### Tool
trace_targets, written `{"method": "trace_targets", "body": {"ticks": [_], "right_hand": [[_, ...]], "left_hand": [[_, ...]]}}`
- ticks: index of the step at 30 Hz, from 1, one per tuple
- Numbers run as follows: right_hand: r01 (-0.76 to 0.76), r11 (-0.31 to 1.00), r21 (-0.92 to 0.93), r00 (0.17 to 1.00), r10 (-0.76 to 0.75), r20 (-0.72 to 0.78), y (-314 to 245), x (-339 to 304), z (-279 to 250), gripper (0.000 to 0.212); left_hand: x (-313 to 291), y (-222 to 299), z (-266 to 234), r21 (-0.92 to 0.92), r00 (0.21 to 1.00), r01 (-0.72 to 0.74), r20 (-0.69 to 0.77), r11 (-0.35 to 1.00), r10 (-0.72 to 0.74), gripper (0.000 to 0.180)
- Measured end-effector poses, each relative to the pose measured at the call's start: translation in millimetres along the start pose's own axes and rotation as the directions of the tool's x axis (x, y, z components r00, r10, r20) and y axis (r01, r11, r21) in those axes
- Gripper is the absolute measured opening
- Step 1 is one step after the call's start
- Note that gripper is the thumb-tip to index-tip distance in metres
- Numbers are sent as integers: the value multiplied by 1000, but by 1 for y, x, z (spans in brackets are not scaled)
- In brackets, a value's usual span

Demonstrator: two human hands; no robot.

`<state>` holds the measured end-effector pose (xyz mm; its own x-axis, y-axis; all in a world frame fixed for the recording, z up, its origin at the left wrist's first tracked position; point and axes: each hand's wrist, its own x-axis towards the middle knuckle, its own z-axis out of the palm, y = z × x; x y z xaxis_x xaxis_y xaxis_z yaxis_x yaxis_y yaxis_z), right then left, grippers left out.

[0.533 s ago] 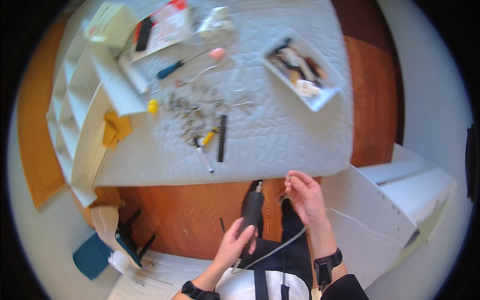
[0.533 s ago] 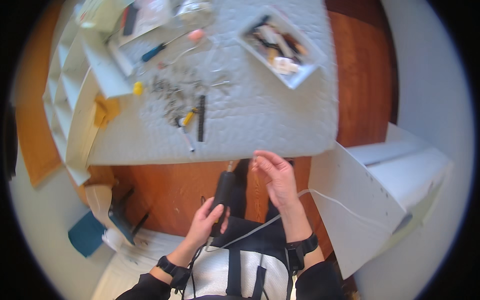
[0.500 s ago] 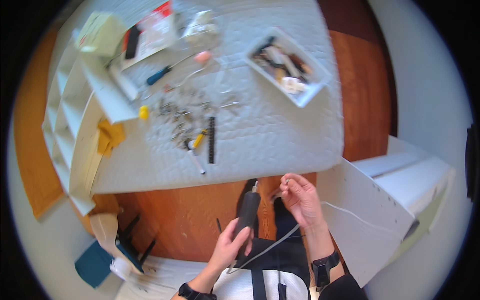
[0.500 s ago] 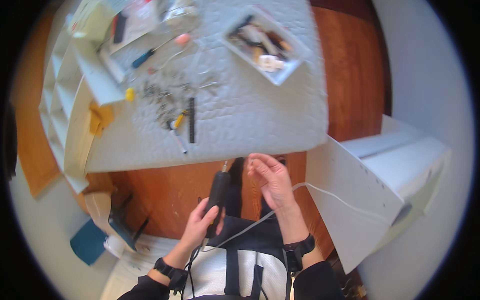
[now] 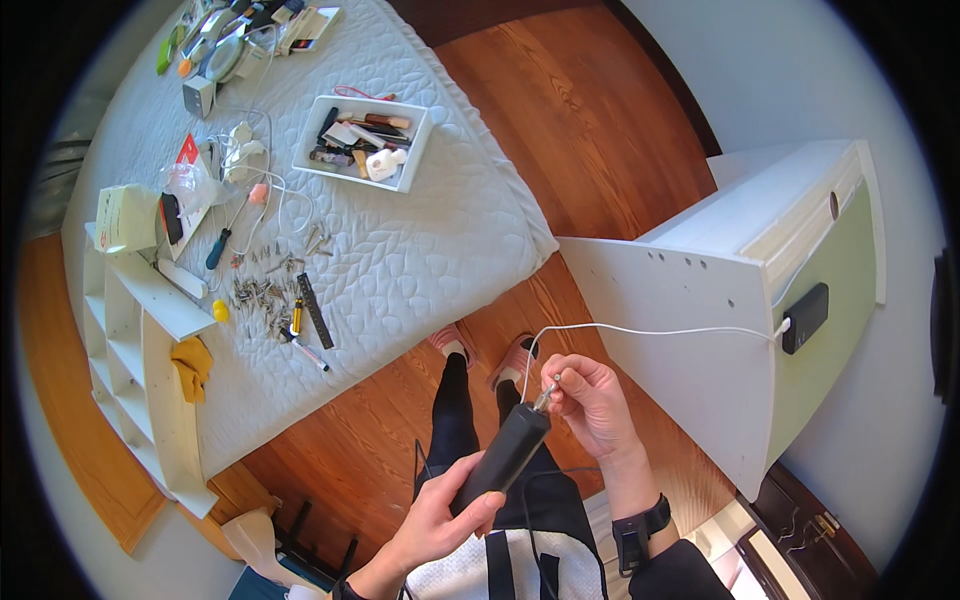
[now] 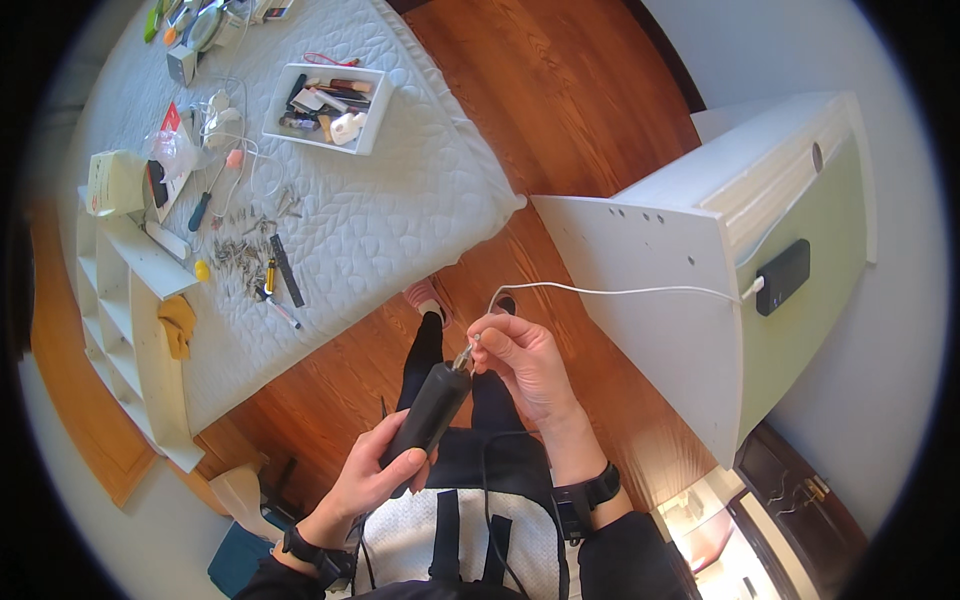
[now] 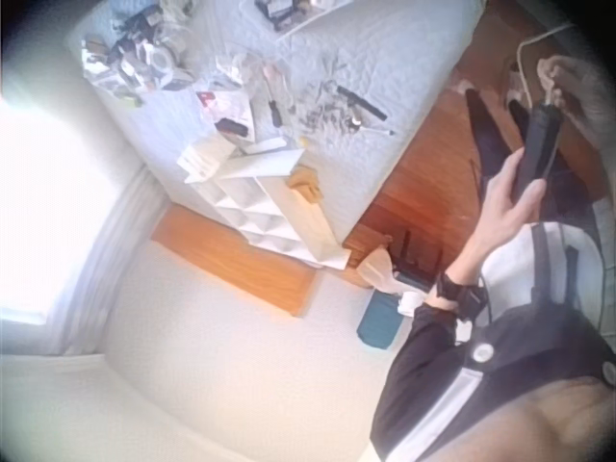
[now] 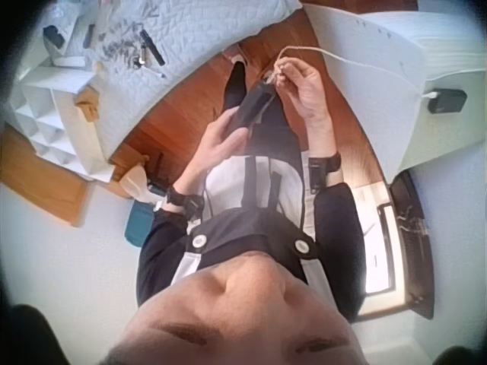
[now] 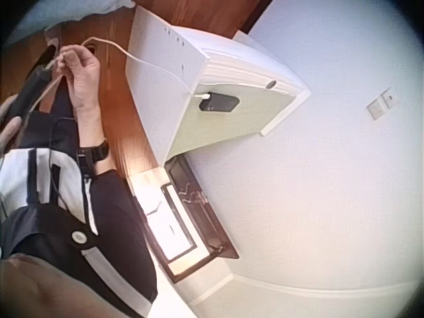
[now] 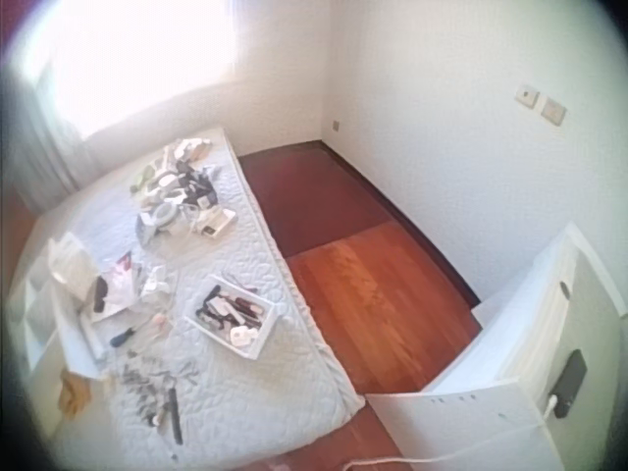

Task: The person assembles a white furniture panel by driving screws into pre-drilled holes using a handheld electric screwdriver and a manual screwdriver. They repeatedly switch between tools, insert screws, and tighten them along the panel edge while working on a mattress-covered floor.

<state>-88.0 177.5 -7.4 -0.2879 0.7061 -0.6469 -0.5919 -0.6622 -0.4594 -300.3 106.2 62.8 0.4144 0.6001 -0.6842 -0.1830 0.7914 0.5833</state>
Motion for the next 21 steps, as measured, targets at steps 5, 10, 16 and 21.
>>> {"method": "trace_targets", "body": {"ticks": [5, 10, 16, 21], "right_hand": [[51, 992, -113, 998, -53, -15, -10, -20, -10, 18], [82, 946, -315, 993, -49, 111, -12, -7, 4, 13], [72, 908, -413, 972, 28, 231, -7, 8, 32, 14], [58, 882, -467, 956, 86, 281, -3, 20, 51, 14]], "left_hand": [[0, -12, 21, 12, 1000, -6, -14, 1000, 6, 43], [-15, -17, 18, -70, 999, 8, -49, 997, -11, 44], [-34, -21, -7, -80, 996, -54, -80, 995, 48, 46], [-44, -22, -23, -142, 993, -70, -101, 987, 56, 46]]}}
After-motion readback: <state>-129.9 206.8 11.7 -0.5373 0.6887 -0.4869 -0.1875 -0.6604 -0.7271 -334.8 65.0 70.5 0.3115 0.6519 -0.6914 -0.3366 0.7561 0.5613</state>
